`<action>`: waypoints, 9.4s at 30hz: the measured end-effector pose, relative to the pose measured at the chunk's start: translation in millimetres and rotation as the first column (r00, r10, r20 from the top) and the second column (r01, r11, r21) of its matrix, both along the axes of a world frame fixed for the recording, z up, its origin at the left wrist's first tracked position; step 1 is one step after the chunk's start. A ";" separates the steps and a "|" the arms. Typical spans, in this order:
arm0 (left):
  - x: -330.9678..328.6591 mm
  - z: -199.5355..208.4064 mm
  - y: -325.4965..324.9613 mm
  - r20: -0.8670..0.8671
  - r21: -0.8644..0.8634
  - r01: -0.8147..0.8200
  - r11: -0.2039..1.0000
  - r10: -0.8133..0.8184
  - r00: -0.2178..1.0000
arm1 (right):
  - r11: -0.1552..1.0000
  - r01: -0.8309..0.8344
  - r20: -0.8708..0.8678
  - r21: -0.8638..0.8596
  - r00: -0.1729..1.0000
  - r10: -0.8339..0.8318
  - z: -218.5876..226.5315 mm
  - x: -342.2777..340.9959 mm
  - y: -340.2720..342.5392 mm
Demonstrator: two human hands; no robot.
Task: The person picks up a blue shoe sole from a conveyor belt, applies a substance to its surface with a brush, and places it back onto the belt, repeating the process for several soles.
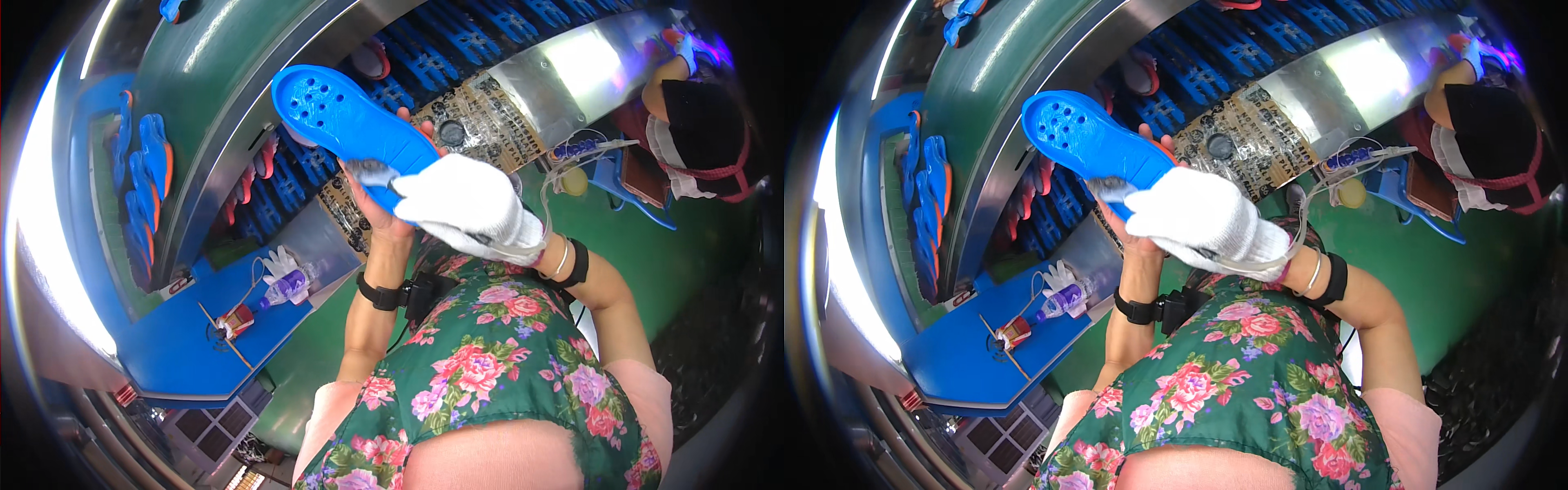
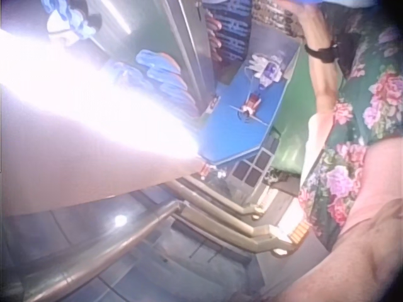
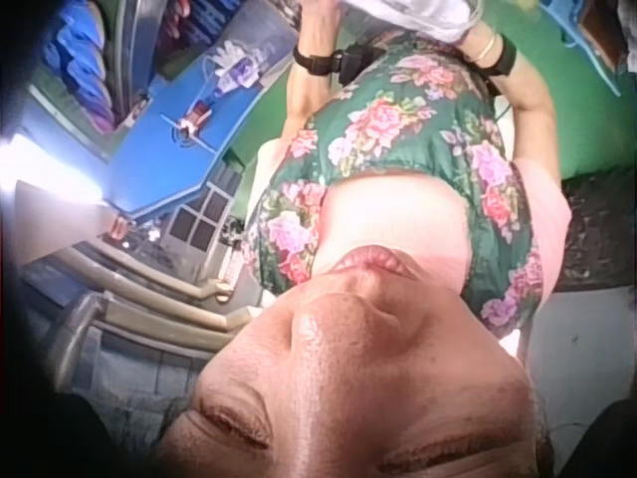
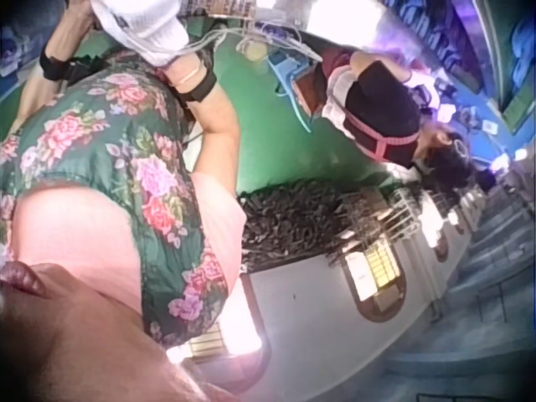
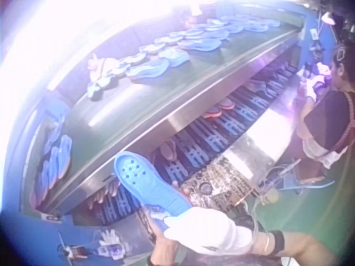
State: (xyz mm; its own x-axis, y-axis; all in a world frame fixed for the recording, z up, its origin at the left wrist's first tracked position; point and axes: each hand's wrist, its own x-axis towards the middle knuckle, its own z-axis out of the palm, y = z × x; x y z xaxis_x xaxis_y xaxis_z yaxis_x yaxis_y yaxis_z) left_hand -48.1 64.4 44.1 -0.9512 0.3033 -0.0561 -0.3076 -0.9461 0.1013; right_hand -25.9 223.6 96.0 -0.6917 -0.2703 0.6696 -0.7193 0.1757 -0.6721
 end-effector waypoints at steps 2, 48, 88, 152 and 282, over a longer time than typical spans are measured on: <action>-2.8 -0.3 -3.6 -0.013 0.047 0.035 0.998 -0.034 0.999 | 0.993 -0.099 0.088 -0.067 0.991 0.105 6.7 -2.2 9.2; -14.8 8.5 -70.4 0.076 -0.258 0.550 0.794 -0.551 0.831 | 0.962 -0.274 0.108 0.016 0.957 0.271 -4.0 17.0 24.9; 4.9 2.6 -51.1 0.171 -0.144 0.441 0.886 -0.417 0.893 | 1.000 0.009 0.175 -0.003 0.985 -0.008 14.0 -61.2 46.5; -335.9 164.3 -131.7 -0.308 -0.337 -0.654 -0.677 -0.577 0.756 | 0.871 0.337 0.862 -0.357 0.478 0.168 -74.6 19.5 28.5; -5.4 -17.7 -59.0 -0.111 -0.304 0.094 0.948 -0.134 0.985 | 0.991 -0.099 0.179 -0.091 0.977 0.114 -11.1 34.3 4.0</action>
State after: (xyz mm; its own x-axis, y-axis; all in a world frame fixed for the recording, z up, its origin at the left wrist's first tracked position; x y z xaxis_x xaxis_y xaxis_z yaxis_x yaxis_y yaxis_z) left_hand -53.5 5.5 26.4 -0.9164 0.3983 -0.0395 -0.3772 -0.8265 0.4178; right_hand 8.4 227.6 84.9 -0.7749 -0.2989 0.5570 -0.5944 0.0447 -0.8029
